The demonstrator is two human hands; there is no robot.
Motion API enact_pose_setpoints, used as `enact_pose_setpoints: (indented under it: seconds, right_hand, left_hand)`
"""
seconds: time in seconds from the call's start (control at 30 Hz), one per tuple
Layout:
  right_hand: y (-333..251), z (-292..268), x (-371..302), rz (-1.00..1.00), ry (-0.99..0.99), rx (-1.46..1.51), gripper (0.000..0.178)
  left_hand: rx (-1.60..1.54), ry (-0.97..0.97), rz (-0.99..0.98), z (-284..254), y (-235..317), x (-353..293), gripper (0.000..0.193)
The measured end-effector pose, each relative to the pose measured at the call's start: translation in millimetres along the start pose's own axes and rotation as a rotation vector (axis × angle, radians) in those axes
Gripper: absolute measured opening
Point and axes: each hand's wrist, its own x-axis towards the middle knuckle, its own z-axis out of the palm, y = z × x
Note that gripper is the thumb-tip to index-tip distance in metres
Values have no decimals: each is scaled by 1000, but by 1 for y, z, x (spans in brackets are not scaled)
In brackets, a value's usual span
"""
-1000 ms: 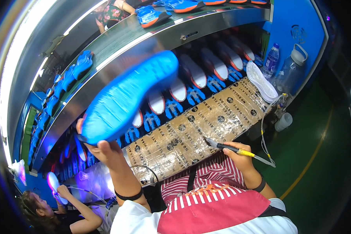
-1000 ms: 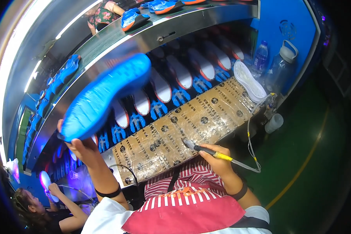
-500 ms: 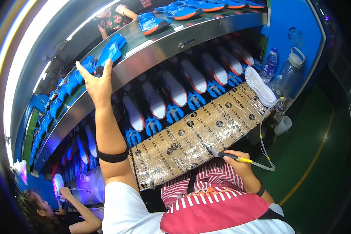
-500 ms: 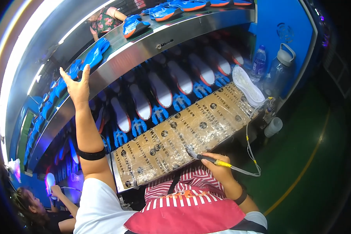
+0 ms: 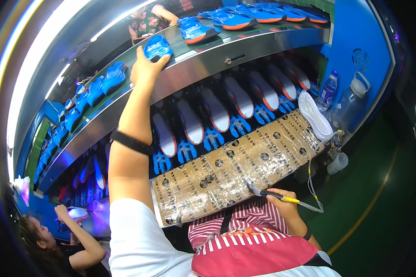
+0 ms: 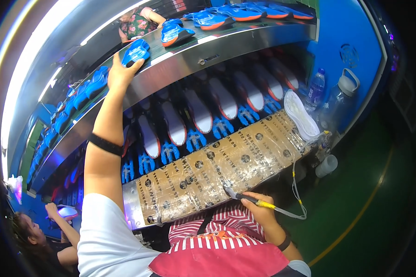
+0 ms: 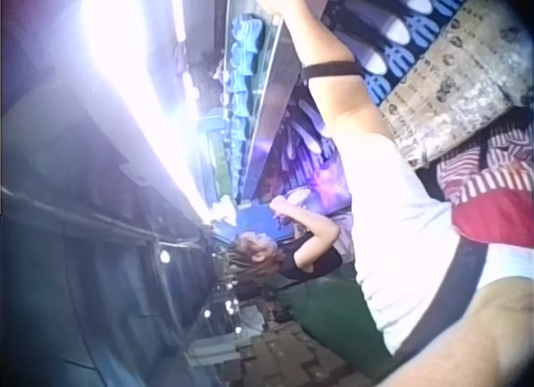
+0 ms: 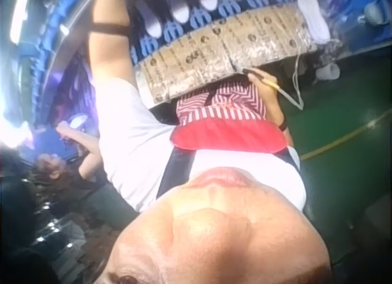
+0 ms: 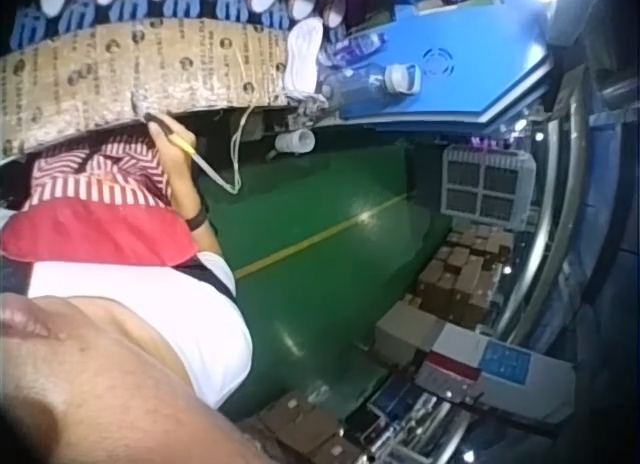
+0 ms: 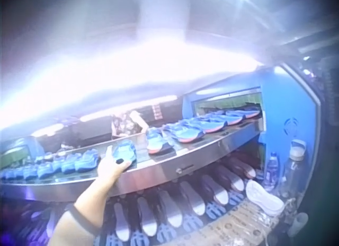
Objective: Applying adhesive or sealant to the edges of blue shoe soles using a brush and placing them on a conveyor.
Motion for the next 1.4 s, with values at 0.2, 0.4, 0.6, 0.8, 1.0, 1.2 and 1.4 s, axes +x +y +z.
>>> enact_pose_setpoints:
  seconds: [0.2,0.4,0.6,0.8,1.0,1.2,1.4]
  right_hand:
    - [1,-2,-8,32,-2,-26,23]
    - [7,-7,-12,-3,21,-46,23]
    - [4,-9,-9,-37,-17,-94,24]
    - [5,-2,-7,28,-18,-48,24]
    - [-2,-4,-6,44,-36,-136,24]
    - [-5,-3,-13,67,-46,65,24]
    - [-20,-8,-16,88,56,156,22]
  left_hand:
    - [29,-56,-50,11,8,17,102]
    - [203,654,112,-6,-56,21,71]
    - [311,33,-44,-64,-126,15,54]
    - [-391,856,461,-70,-116,-60,11]
    - [-1986,272,-273,-67,-104,-115,64]
    - [-2781,-784,-40,5,-99,-144,89]
    - [-2347,-674,-298,15,-68,-221,79]
